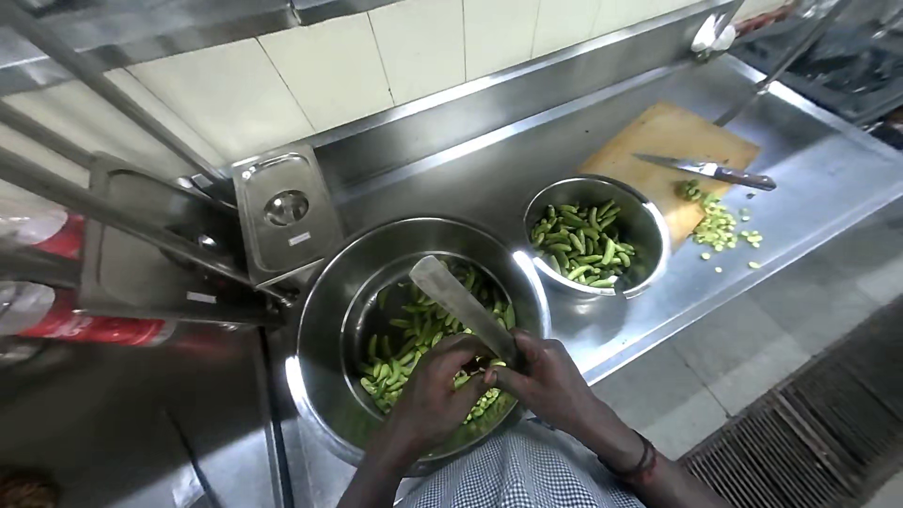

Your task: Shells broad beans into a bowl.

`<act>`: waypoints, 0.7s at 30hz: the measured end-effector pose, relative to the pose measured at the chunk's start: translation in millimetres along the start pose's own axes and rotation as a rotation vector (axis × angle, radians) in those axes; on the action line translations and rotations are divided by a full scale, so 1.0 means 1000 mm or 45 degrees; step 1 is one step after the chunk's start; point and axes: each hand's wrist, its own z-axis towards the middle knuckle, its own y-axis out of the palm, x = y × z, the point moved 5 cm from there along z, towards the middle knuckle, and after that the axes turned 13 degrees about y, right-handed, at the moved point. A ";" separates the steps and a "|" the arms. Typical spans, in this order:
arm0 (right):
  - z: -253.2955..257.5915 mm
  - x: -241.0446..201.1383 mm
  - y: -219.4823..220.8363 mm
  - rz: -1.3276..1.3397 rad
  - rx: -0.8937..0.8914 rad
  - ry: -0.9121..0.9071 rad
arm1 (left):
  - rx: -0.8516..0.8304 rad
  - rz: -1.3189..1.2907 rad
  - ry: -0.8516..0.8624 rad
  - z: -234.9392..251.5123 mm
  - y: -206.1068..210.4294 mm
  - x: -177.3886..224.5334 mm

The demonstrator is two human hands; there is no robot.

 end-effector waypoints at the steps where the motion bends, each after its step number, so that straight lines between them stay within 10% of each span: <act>1: 0.000 0.000 0.001 -0.009 0.009 -0.010 | 0.049 0.025 0.006 -0.001 0.001 0.000; 6: -0.003 0.002 0.004 -0.041 0.060 -0.110 | 0.257 0.071 -0.079 -0.002 -0.001 0.001; 14: -0.003 0.000 -0.006 -0.024 0.142 -0.110 | 0.672 -1.176 -0.496 -0.008 -0.007 -0.018; 21: -0.008 -0.011 0.005 -0.027 0.121 -0.151 | 0.681 -1.521 -0.739 -0.013 0.017 -0.012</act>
